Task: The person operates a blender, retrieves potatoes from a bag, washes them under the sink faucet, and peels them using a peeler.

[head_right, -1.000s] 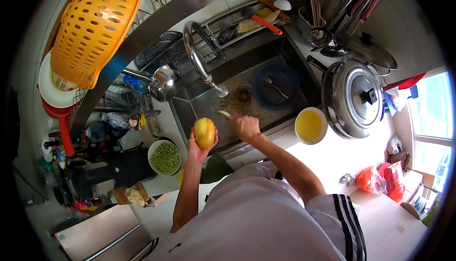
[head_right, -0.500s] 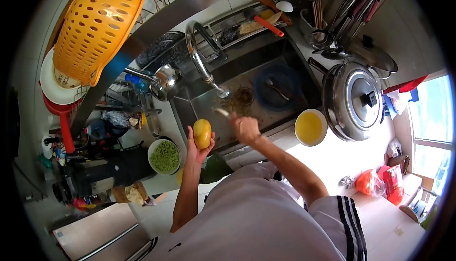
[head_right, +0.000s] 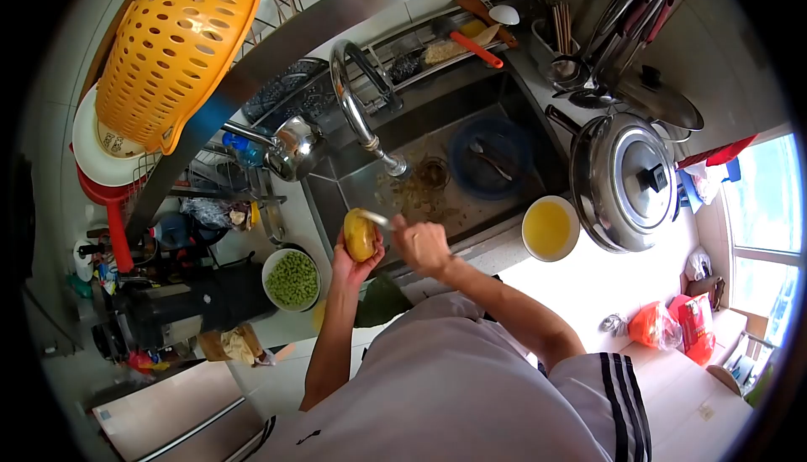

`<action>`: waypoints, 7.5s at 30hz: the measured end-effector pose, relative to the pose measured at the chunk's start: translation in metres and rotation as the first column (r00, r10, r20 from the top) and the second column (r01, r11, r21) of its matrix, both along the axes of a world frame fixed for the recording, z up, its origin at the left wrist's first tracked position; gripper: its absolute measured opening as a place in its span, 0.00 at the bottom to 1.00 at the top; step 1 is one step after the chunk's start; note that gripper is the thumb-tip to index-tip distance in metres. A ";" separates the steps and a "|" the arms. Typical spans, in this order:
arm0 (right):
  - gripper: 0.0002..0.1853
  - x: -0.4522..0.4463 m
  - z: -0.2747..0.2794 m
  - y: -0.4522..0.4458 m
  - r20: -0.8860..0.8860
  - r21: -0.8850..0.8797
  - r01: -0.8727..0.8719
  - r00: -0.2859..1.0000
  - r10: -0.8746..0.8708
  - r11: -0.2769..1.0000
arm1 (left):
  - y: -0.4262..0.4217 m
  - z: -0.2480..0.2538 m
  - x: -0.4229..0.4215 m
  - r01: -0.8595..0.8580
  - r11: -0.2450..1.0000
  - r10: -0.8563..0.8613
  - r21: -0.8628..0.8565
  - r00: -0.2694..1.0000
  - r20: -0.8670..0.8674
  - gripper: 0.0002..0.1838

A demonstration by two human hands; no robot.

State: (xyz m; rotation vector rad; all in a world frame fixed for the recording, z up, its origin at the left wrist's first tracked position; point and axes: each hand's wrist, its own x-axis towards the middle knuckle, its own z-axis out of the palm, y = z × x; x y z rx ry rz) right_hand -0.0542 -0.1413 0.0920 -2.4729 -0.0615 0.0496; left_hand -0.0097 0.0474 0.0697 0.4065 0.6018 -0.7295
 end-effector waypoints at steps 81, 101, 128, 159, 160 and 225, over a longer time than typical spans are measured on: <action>0.25 0.010 -0.018 0.023 -0.362 0.762 0.397 0.916 -0.173 0.512 | -0.012 0.036 0.030 0.221 0.395 -0.845 0.892 0.468 0.258 0.37; 0.10 0.026 -0.013 -0.037 -0.235 -0.192 0.101 0.961 -0.146 0.976 | 0.002 0.014 0.017 -0.038 0.627 -0.676 0.778 0.469 0.568 0.30; 0.08 0.012 -0.017 -0.009 -0.084 -0.170 -0.063 0.995 0.049 0.984 | -0.005 0.047 0.026 -0.273 0.129 -0.941 0.953 0.268 0.204 0.36; 0.21 0.017 -0.003 0.012 -0.229 0.562 0.196 0.970 -0.076 0.804 | -0.014 0.021 0.023 -0.080 0.966 -0.023 0.245 0.920 0.392 0.35; 0.19 0.016 -0.003 0.012 -0.159 0.482 0.188 0.979 -0.126 0.856 | -0.012 0.019 0.023 -0.041 0.975 -0.043 0.217 0.930 0.366 0.35; 0.09 -0.001 0.008 0.017 -0.036 0.040 -0.036 0.999 0.037 0.999 | -0.002 0.012 0.018 0.132 0.926 -0.149 0.354 0.989 0.022 0.26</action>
